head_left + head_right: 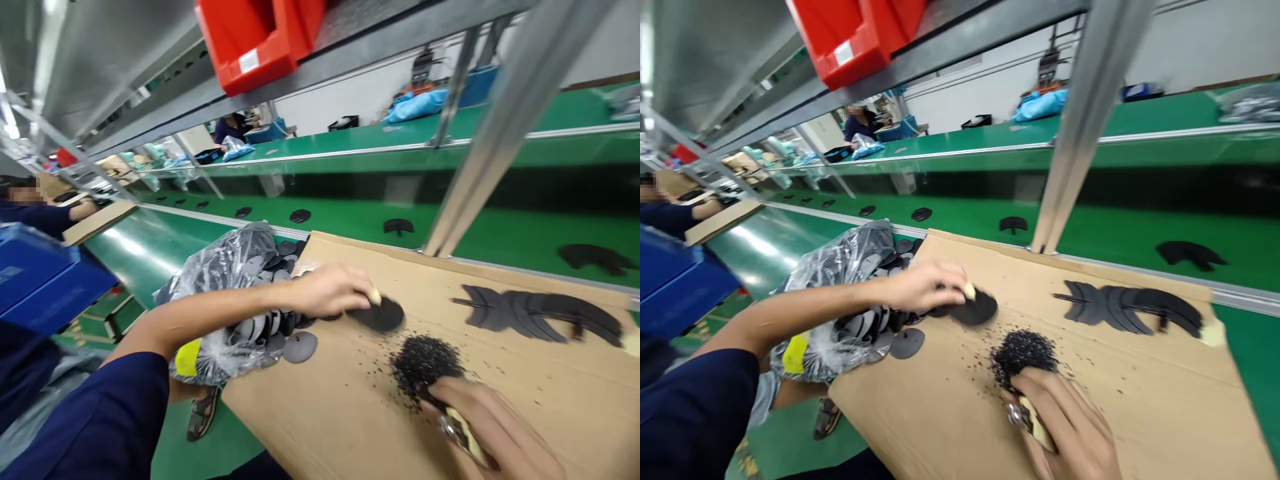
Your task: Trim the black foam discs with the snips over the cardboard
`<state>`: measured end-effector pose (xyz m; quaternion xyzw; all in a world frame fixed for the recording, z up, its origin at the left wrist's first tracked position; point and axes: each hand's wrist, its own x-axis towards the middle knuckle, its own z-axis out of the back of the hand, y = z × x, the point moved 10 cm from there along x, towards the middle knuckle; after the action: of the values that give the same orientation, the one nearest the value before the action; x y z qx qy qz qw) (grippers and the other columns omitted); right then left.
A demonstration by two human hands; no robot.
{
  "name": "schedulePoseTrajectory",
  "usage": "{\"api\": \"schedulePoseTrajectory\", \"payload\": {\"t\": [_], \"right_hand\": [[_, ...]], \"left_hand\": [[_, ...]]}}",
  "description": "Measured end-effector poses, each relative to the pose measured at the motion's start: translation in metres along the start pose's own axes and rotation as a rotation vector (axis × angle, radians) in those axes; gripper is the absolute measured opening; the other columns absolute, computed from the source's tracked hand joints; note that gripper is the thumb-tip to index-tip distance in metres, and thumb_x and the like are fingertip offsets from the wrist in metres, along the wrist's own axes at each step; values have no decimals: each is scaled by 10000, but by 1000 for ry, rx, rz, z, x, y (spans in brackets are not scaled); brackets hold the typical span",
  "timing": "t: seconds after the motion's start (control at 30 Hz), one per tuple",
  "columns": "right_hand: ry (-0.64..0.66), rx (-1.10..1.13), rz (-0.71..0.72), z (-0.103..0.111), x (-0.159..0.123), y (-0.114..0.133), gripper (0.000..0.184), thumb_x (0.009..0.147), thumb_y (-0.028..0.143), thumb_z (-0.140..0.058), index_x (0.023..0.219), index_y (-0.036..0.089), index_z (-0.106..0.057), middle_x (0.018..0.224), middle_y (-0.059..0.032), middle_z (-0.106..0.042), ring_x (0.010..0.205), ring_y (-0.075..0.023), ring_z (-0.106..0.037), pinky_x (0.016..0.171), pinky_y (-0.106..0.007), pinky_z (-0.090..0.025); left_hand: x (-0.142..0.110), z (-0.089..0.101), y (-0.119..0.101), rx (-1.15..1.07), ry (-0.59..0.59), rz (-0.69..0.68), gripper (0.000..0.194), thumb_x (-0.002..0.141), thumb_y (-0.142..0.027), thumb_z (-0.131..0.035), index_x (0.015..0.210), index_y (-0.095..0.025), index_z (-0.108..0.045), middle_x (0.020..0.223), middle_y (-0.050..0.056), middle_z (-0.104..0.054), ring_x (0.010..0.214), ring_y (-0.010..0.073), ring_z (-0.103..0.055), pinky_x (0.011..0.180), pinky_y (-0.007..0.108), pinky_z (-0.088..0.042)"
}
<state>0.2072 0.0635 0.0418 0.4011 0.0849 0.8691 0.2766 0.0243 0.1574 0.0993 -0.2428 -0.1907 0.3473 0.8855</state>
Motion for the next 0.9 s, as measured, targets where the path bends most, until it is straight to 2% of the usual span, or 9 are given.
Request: {"api": "schedulePoseTrajectory", "payload": {"t": [0.1,0.17,0.3,0.4,0.5,0.6,0.7,0.8,0.9], "right_hand": [[-19,-68,-2,9,10,5,197,952,100,-526,1088,193,-635,1002,-102,-713,920,-221,-699,810,-344,-550],[-1,-75,-8,10,14,10,235,942,55,-465,1045,191,-628,964,-94,-711,871,-208,-689,758,-335,-540],[35,-69,-50,7,17,15,276,889,-5,-453,1000,191,-612,897,-74,-701,776,-187,-652,683,-314,-507],[38,-67,-85,5,15,14,253,889,-7,-480,997,189,-597,877,-64,-690,752,-175,-627,664,-302,-484],[44,-72,-106,2,11,11,226,902,6,-497,1001,185,-593,889,-64,-686,747,-170,-612,658,-301,-464],[53,-67,-103,0,10,10,211,913,19,-496,1007,181,-594,892,-66,-686,740,-170,-602,649,-304,-453],[50,-61,-78,1,12,11,224,918,15,-468,1000,182,-593,881,-67,-689,736,-173,-605,644,-304,-455],[31,-60,-68,4,13,10,251,908,3,-455,994,188,-601,889,-76,-696,766,-185,-632,666,-313,-485],[-28,-22,-72,9,12,8,258,907,19,-475,1037,184,-625,963,-102,-692,854,-206,-663,725,-329,-531]], "left_hand": [[36,57,81,347,-217,301,103,901,-233,-686,971,-194,-750,1034,62,-759,999,219,-678,969,357,-509],[58,73,123,409,-271,385,141,914,-181,-638,1002,-164,-747,1104,93,-747,1065,245,-660,1012,390,-486],[84,72,185,464,-269,515,151,955,-201,-600,1015,-132,-720,1128,105,-725,1096,233,-661,1020,401,-503],[97,57,210,494,-192,580,245,971,-346,-629,1092,-137,-676,1144,85,-696,1074,211,-668,979,431,-546],[117,40,210,533,-126,541,232,966,-262,-608,1159,-152,-675,1214,101,-678,1151,230,-646,1022,423,-527],[142,15,188,550,-60,404,365,888,-98,-554,1205,-215,-693,1316,55,-652,1235,220,-608,1057,319,-493],[159,-9,163,556,6,309,373,833,-57,-528,1108,-212,-727,1206,42,-698,1133,212,-651,977,277,-512],[161,-8,144,575,-9,292,305,867,-62,-474,1033,-153,-714,1075,104,-706,1038,241,-672,911,308,-514],[146,12,121,589,-67,275,293,945,-122,-420,1126,-127,-651,1146,145,-668,1069,258,-650,923,340,-496]]}}
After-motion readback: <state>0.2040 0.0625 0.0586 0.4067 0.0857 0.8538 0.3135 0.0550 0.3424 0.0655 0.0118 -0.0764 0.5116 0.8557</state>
